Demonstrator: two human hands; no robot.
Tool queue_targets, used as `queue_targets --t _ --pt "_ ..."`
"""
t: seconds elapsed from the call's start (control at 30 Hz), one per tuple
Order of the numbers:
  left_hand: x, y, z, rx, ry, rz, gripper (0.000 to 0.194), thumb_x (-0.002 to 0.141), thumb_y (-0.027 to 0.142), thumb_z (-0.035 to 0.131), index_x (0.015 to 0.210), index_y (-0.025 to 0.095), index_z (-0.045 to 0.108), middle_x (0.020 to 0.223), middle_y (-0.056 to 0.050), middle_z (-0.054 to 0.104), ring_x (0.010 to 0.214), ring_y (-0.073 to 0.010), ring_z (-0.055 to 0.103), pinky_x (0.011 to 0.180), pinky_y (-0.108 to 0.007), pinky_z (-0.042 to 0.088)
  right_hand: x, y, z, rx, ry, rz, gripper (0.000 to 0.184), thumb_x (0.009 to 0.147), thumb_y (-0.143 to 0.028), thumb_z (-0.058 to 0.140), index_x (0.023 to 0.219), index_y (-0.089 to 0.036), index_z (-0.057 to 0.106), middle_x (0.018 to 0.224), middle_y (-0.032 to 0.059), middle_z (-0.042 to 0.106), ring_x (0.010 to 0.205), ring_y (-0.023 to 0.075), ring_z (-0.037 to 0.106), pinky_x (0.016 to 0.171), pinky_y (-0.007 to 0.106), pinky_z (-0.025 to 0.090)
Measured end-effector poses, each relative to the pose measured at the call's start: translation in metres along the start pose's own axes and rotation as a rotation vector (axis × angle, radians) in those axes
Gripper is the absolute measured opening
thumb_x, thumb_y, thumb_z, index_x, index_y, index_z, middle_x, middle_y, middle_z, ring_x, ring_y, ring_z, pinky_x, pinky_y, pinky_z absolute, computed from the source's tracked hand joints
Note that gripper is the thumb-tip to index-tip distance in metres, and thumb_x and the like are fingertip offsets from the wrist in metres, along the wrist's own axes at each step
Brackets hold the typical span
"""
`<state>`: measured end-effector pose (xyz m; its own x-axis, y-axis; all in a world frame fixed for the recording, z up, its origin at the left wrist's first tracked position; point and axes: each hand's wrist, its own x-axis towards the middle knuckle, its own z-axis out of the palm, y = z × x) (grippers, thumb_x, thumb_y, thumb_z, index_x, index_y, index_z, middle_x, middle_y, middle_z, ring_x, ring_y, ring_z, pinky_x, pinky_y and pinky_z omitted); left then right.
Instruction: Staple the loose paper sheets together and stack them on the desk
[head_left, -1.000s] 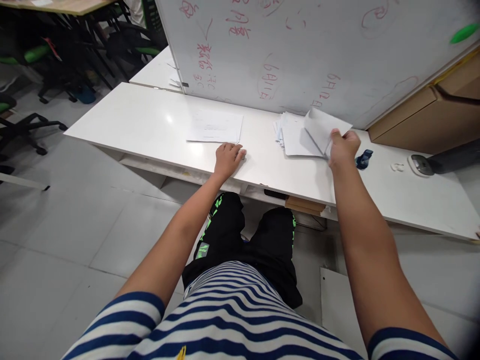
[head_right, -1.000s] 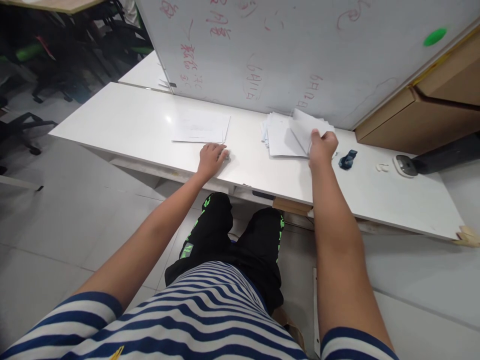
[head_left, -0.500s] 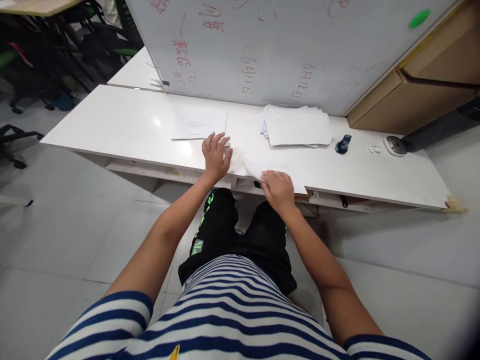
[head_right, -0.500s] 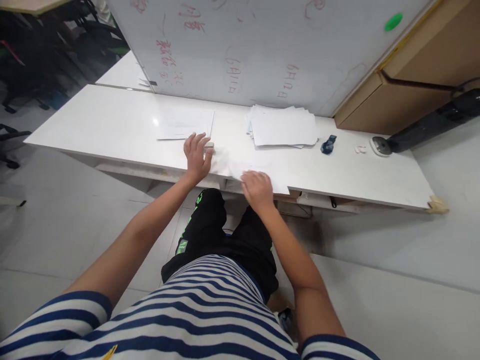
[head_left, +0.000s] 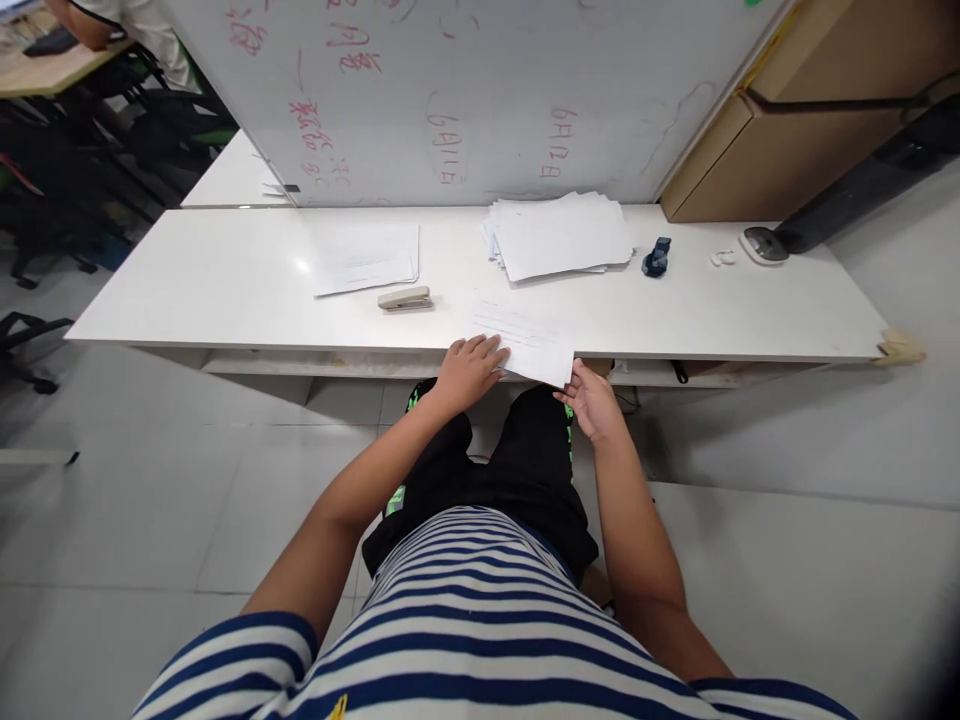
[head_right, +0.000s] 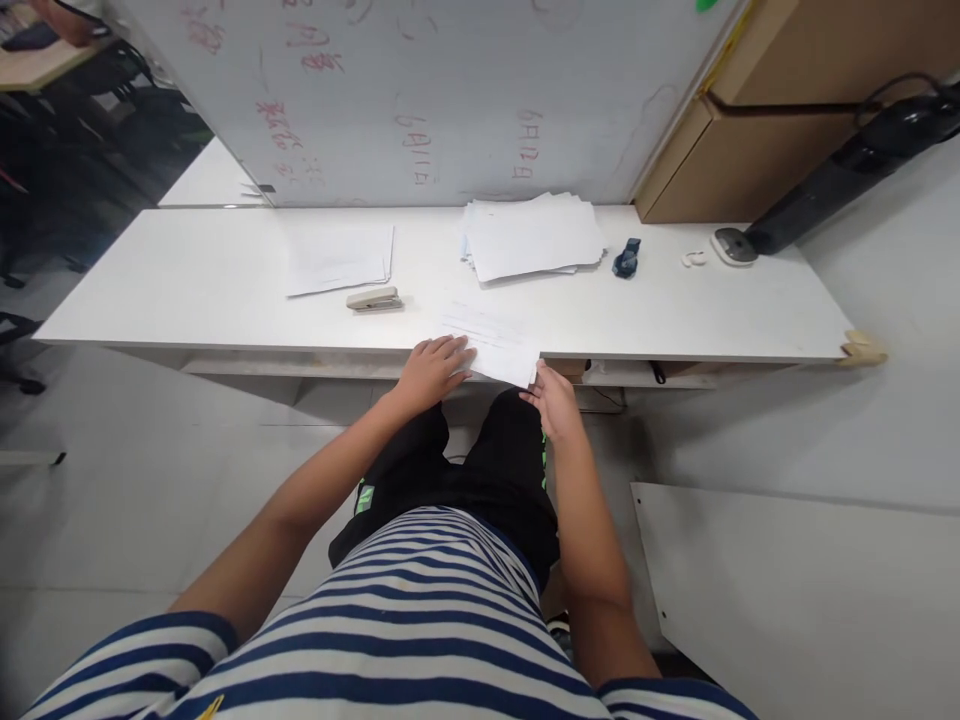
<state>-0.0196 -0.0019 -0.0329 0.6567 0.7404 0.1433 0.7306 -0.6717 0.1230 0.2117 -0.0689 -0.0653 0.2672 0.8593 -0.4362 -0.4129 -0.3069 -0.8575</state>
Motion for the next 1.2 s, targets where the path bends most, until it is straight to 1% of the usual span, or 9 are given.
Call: queue_targets --t 0.13,0.27,0.43,0.6,0.73,0.83,0.93,1.07,1.2 --pt "-0.009 -0.001 -0.007 -0.029 -0.03 0.029 0.041 0.099 0.041 0.047 0.137 0.026 0.056 0.151 -0.007 0.049 0.138 -0.0298 0.044 0.111 -0.049 0.035 -0.007 0.0 0.007 0.001 -0.024 -0.022 0.038 0.057 -0.045 0.087 0.076 -0.018 0.068 0.067 0.0 0.067 0.056 0.0102 0.055 0.051 0.022 0.047" --pt "-0.014 0.012 -0.013 -0.101 -0.055 0.033 0.066 0.09 0.057 0.057 0.146 0.022 0.045 0.154 -0.011 0.043 0.144 -0.0326 0.034 0.117 -0.051 0.028 -0.019 0.009 0.015 -0.029 0.001 -0.106 0.042 0.055 -0.05 0.088 0.069 -0.018 0.065 0.064 -0.001 0.065 0.054 0.0104 0.055 0.05 0.023 0.046" --pt "-0.009 0.027 -0.011 -0.276 -0.065 0.027 0.089 0.083 0.059 0.066 0.153 0.016 0.031 0.16 -0.017 0.031 0.15 -0.0338 0.024 0.119 -0.052 0.026 -0.031 0.011 0.023 -0.119 0.024 -0.214 0.045 0.062 -0.057 0.083 0.063 -0.019 0.06 0.052 -0.0023 0.06 0.048 0.011 0.052 0.047 0.024 0.041" --pt "-0.005 0.028 -0.012 -0.513 -0.127 -0.043 0.063 0.088 0.046 0.063 0.144 0.021 0.047 0.156 -0.011 0.041 0.149 -0.0278 0.03 0.12 -0.045 0.031 -0.035 0.008 0.021 -0.204 -0.014 -0.213 0.05 0.065 -0.065 0.077 0.072 -0.017 0.067 0.054 0.0005 0.063 0.046 0.0129 0.053 0.045 0.026 0.04" --pt "-0.005 0.034 -0.019 -0.557 -0.191 -0.119 0.064 0.087 0.047 0.063 0.144 0.022 0.048 0.157 -0.01 0.038 0.151 -0.0303 0.023 0.119 -0.046 0.033 -0.035 0.007 0.018 -0.265 0.016 -0.245 0.052 0.065 -0.068 0.074 0.069 -0.017 0.066 0.054 -0.0009 0.059 0.044 0.0113 0.048 0.041 0.026 0.038" --pt "-0.001 0.037 -0.019 -0.535 -0.071 -0.145 0.047 0.091 0.036 0.056 0.137 0.025 0.056 0.153 -0.005 0.045 0.149 -0.0279 0.028 0.119 -0.046 0.034 -0.035 0.007 0.018 -0.293 0.036 -0.296 0.054 0.067 -0.071 0.071 0.064 -0.018 0.063 0.052 -0.0017 0.054 0.045 0.0106 0.044 0.04 0.025 0.037" --pt "0.006 0.034 -0.015 -0.552 0.119 -0.207 0.032 0.096 0.027 0.046 0.119 0.024 0.068 0.136 -0.006 0.063 0.135 -0.0267 0.051 0.114 -0.046 0.038 -0.035 0.008 0.018 -0.293 0.045 -0.325 0.057 0.069 -0.073 0.069 0.057 -0.018 0.056 0.048 -0.0027 0.047 0.044 0.0102 0.042 0.04 0.025 0.036" --pt "0.014 0.012 -0.021 -0.844 0.329 -0.535 0.042 0.096 0.048 0.047 0.096 0.015 0.072 0.099 -0.011 0.076 0.102 -0.0294 0.069 0.089 -0.042 0.054 -0.036 0.011 0.013 -0.251 0.063 -0.268 0.055 0.068 -0.07 0.071 0.061 -0.017 0.06 0.051 -0.0024 0.048 0.047 0.0097 0.042 0.04 0.023 0.036" --pt "0.012 -0.015 -0.039 -0.922 0.588 -0.673 0.045 0.088 0.057 0.058 0.092 0.014 0.071 0.094 -0.011 0.075 0.096 -0.0283 0.069 0.084 -0.038 0.054 -0.036 0.016 0.004 -0.267 0.078 -0.173 0.053 0.066 -0.068 0.074 0.073 -0.016 0.069 0.06 0.0002 0.059 0.053 0.0111 0.048 0.042 0.022 0.036"
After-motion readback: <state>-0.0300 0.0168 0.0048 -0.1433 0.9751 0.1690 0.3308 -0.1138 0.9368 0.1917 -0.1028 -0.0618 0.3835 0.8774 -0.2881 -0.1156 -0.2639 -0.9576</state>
